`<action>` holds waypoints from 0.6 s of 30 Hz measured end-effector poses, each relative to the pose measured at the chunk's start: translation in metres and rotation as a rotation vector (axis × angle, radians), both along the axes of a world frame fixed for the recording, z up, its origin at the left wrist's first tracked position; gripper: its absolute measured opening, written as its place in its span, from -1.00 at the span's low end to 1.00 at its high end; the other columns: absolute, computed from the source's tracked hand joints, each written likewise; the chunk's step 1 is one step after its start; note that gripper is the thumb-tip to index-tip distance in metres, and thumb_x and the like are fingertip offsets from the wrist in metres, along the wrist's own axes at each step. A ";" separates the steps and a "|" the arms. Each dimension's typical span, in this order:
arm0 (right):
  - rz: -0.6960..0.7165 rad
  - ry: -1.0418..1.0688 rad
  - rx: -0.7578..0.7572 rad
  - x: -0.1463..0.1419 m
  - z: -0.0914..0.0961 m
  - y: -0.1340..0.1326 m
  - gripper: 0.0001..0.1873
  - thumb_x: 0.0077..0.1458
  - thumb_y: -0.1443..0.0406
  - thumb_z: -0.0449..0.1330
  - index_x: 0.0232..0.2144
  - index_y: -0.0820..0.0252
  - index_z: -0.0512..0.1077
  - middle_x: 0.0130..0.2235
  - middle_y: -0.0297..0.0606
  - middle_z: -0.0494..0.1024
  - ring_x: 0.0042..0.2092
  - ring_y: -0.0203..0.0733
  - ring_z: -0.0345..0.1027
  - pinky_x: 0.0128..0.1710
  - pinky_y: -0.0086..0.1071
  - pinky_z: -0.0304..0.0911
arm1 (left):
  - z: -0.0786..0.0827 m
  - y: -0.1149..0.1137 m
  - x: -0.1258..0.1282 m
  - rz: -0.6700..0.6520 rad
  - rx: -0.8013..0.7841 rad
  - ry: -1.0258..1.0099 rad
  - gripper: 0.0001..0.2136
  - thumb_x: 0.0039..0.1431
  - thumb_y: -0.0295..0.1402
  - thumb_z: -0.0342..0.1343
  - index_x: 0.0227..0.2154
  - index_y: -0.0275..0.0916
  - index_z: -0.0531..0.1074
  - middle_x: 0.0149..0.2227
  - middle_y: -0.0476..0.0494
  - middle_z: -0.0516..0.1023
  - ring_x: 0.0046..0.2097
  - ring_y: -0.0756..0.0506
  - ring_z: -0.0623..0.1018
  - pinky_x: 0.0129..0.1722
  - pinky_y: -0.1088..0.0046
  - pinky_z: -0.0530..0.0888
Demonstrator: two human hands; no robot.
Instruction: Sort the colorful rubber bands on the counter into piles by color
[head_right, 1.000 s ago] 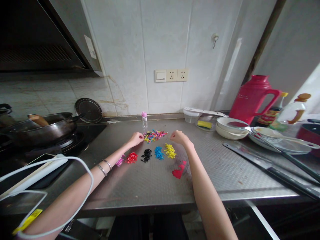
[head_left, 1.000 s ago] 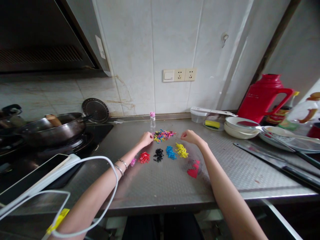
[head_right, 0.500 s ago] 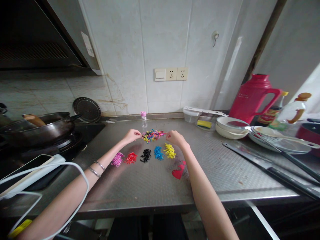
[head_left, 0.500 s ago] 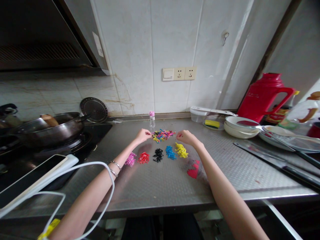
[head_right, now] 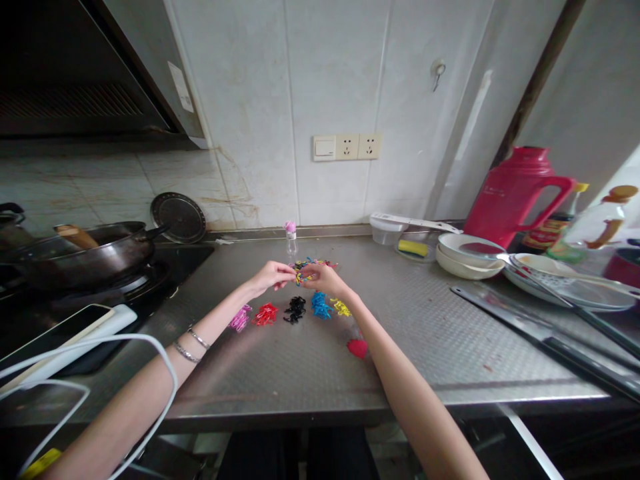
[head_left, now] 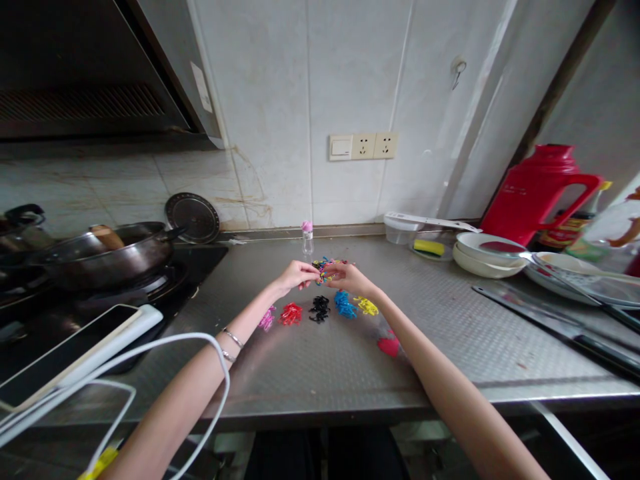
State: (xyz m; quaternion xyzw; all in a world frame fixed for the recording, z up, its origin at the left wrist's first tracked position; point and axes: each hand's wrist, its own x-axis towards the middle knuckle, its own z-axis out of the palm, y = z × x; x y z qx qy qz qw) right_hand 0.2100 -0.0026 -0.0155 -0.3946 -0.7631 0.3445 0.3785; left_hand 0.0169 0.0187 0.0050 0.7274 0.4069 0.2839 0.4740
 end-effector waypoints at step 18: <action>-0.182 0.004 -0.023 0.027 0.011 0.004 -0.71 -0.12 0.17 0.15 -0.41 0.30 0.46 -0.50 -0.25 0.50 -0.49 -0.33 0.31 -0.62 -0.55 0.18 | -0.002 -0.002 0.002 -0.004 0.002 0.009 -0.74 -0.08 -0.31 0.15 -0.33 -0.39 0.48 -0.60 -0.03 0.43 -0.64 0.13 0.26 -0.70 0.63 0.15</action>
